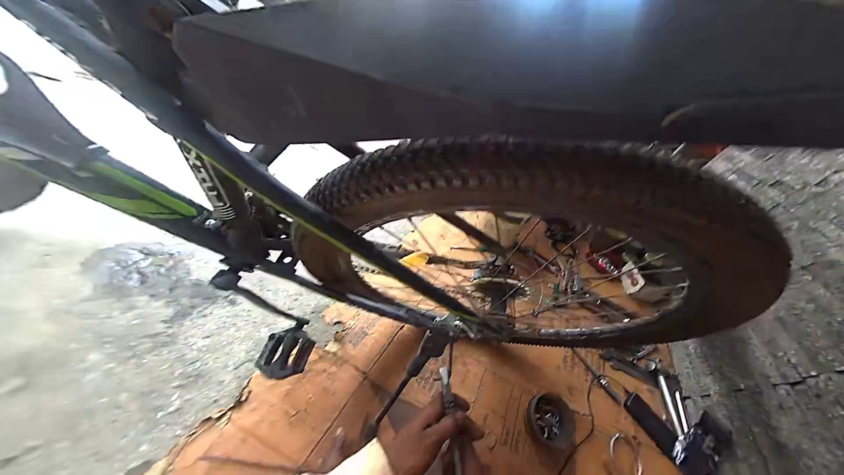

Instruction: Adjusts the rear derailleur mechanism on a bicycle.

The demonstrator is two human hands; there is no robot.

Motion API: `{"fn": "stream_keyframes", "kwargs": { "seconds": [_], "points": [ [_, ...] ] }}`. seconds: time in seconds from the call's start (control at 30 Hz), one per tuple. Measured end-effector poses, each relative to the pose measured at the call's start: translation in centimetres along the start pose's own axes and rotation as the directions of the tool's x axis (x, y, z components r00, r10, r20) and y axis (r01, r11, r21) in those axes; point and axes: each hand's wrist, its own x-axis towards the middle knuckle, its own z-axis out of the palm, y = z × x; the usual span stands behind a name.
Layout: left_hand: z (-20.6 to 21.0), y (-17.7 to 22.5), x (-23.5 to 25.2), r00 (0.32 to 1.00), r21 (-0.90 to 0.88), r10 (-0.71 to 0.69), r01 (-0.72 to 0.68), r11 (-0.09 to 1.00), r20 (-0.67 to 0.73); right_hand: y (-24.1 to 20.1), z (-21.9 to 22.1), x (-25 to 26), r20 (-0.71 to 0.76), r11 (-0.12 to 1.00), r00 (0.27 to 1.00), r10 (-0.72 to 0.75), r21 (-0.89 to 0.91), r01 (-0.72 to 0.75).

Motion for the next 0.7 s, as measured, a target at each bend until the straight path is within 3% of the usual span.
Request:
{"fn": "stream_keyframes", "kwargs": {
  "seconds": [0.13, 0.3, 0.53, 0.7],
  "points": [
    [-1.1, 0.0, -0.5, 0.999, -0.055, -0.033, 0.032, 0.998, -0.009, 0.7, -0.4, 0.1, 0.075, 1.000, 0.997, -0.007, 0.030, 0.004],
    [-3.1, -0.1, -0.5, 0.961, -0.051, 0.047, -0.063, 0.997, -0.272, 1.8, -0.2, 0.6, 0.103, 0.997, 0.994, -0.034, 0.068, 0.027],
    [-3.9, 0.9, 1.3, 0.972, -0.012, 0.117, -0.122, 0.992, -0.205, 2.4, -1.9, 1.4, 0.209, 0.976, 0.961, -0.180, -0.085, 0.201],
    [-4.0, 0.3, 2.1, 0.983, -0.105, 0.144, -0.156, 0.982, -0.114, 6.7, -0.9, 1.6, 0.181, 0.949, 0.932, -0.313, 0.103, 0.298]
  ]
}}
